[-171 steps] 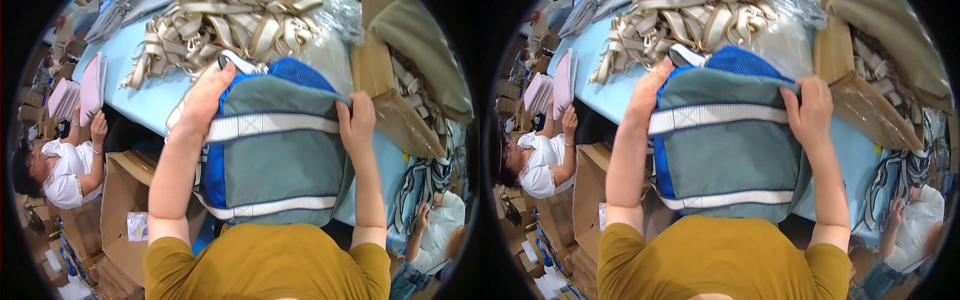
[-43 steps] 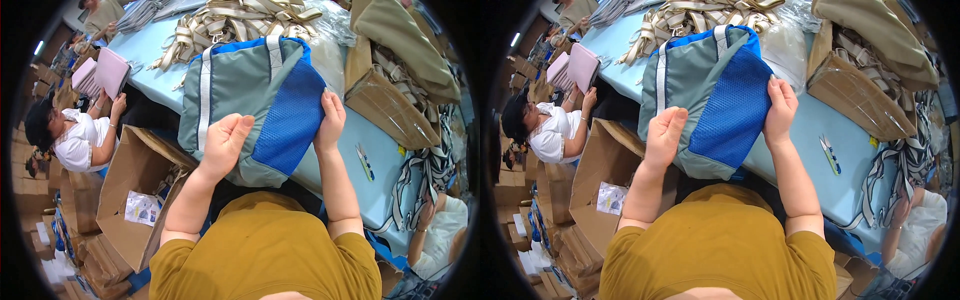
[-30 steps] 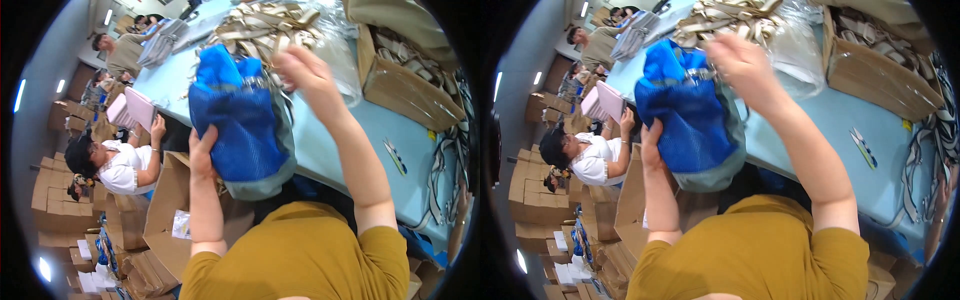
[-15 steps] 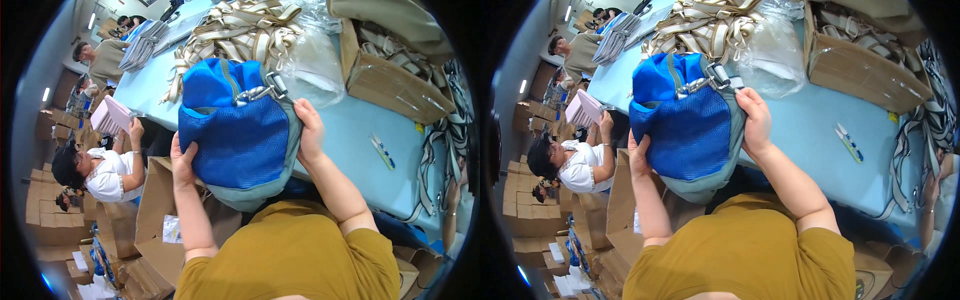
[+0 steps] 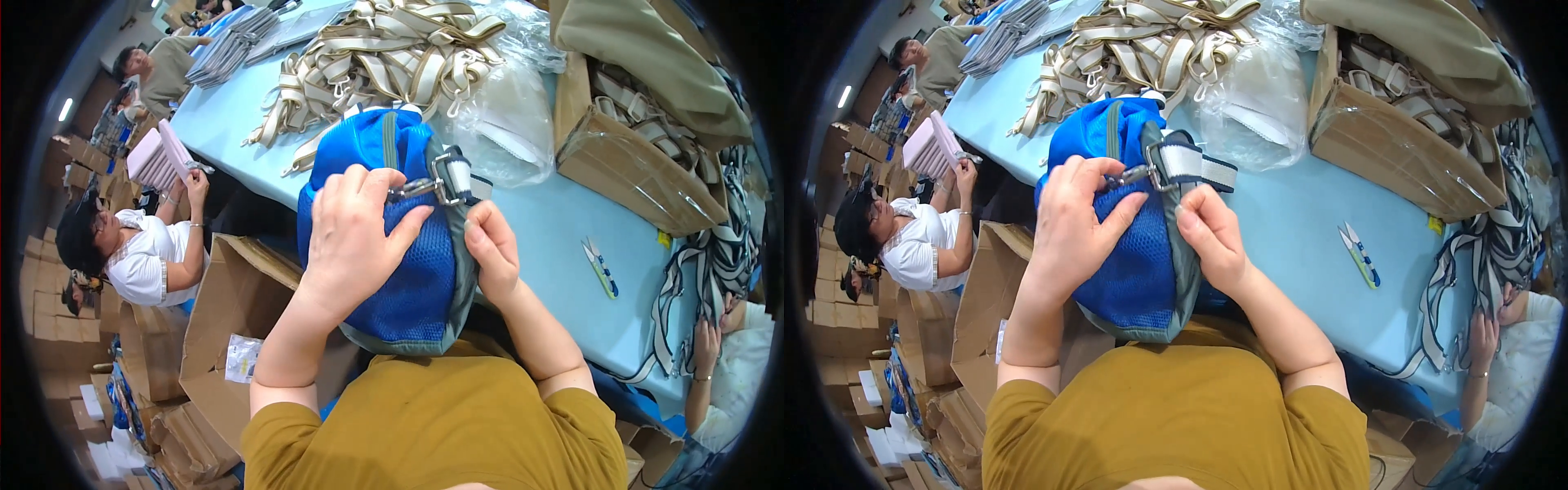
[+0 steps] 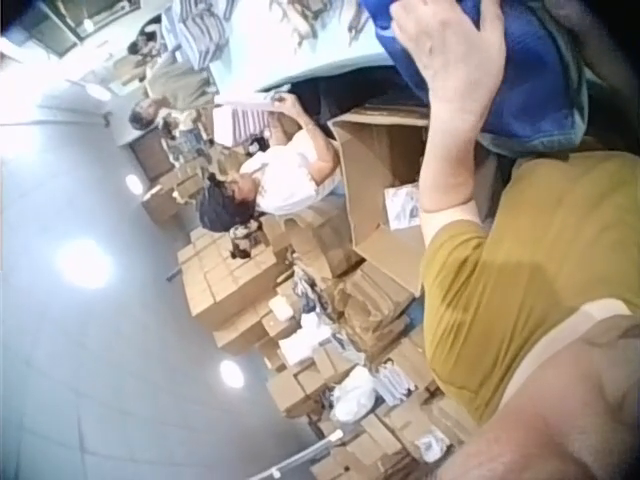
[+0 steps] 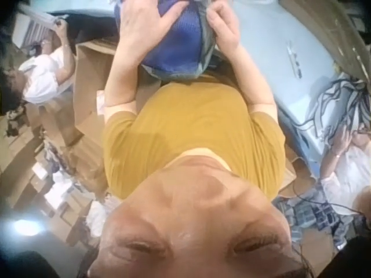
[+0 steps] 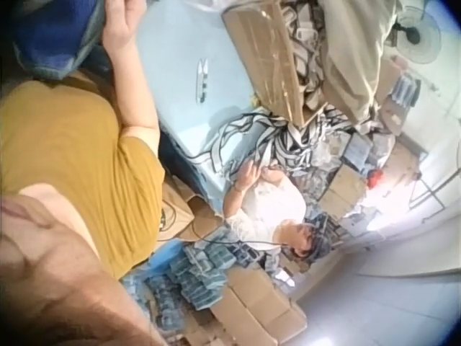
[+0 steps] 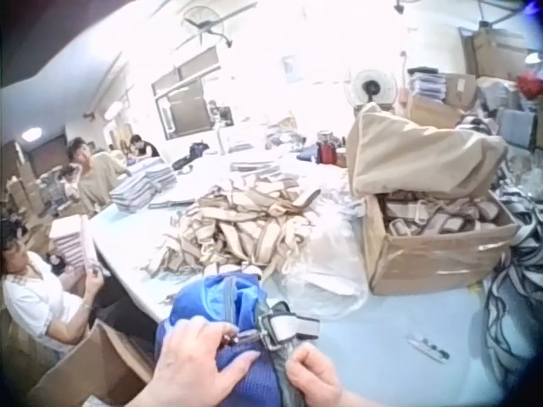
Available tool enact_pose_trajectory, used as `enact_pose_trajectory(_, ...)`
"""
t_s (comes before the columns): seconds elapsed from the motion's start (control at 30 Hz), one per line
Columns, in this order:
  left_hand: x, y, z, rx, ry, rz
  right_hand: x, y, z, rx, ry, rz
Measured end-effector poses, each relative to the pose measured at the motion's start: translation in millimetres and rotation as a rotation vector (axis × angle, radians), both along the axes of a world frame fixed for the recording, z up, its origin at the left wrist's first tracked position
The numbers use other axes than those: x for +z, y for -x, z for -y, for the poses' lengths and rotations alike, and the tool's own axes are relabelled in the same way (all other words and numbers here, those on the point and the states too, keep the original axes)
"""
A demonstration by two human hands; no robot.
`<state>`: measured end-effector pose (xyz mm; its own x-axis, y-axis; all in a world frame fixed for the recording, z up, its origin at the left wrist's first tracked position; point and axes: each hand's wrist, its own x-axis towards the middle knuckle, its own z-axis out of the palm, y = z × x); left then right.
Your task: Inspecting and trimming loose threads on manufactured bags.
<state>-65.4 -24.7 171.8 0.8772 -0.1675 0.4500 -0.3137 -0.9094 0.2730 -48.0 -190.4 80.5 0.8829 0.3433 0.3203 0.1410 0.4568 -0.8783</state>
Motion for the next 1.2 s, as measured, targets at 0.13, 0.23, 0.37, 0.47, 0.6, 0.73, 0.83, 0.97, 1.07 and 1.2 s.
enact_pose_trajectory(0.13, -19.2, 9.4, -4.1, -0.058, 0.062, -0.084, -19.1, 4.2, 21.1, 0.112, 0.289, 0.091)
enact_pose_trajectory(0.23, -41.2, 16.6, -9.5, -0.095, 0.146, -0.106, -33.5, 2.4, 28.3, 0.112, 0.347, 0.016)
enact_pose_trajectory(0.37, -50.6, 27.8, -19.5, -0.187, 0.161, 0.068, -20.4, -9.9, 14.3, -0.004, 0.534, 0.032)
enact_pose_trajectory(0.47, -52.5, 33.7, -21.1, -0.162, 0.277, -0.049, 12.9, -44.0, 9.6, -0.203, 0.652, 0.333)
enact_pose_trajectory(0.6, -54.7, 28.0, -25.6, -0.142, 0.462, -0.265, 72.4, -76.0, -29.6, -0.258, 0.737, 1.127)
enact_pose_trajectory(0.73, -42.0, 23.3, -20.4, -0.158, 0.666, -0.313, 54.2, -115.6, -43.8, 0.178, 0.805, 0.777)
enact_pose_trajectory(0.83, -42.7, 12.2, -24.5, -0.170, 0.671, -0.322, 45.4, -98.1, -8.6, -0.329, 0.810, 0.393)
enact_pose_trajectory(0.97, -39.7, 5.7, -21.6, -0.273, 0.739, -0.402, 35.0, -40.8, 13.7, 0.097, 0.730, -0.077)
enact_pose_trajectory(1.07, -42.2, 1.9, -19.4, -0.343, 0.776, -0.409, 4.9, -22.8, -11.0, 0.162, 0.281, -0.377)
enact_pose_trajectory(1.2, -41.3, 7.7, -10.5, -0.213, 0.715, -0.284, -2.1, -10.3, -19.3, 0.023, 0.052, -0.421)
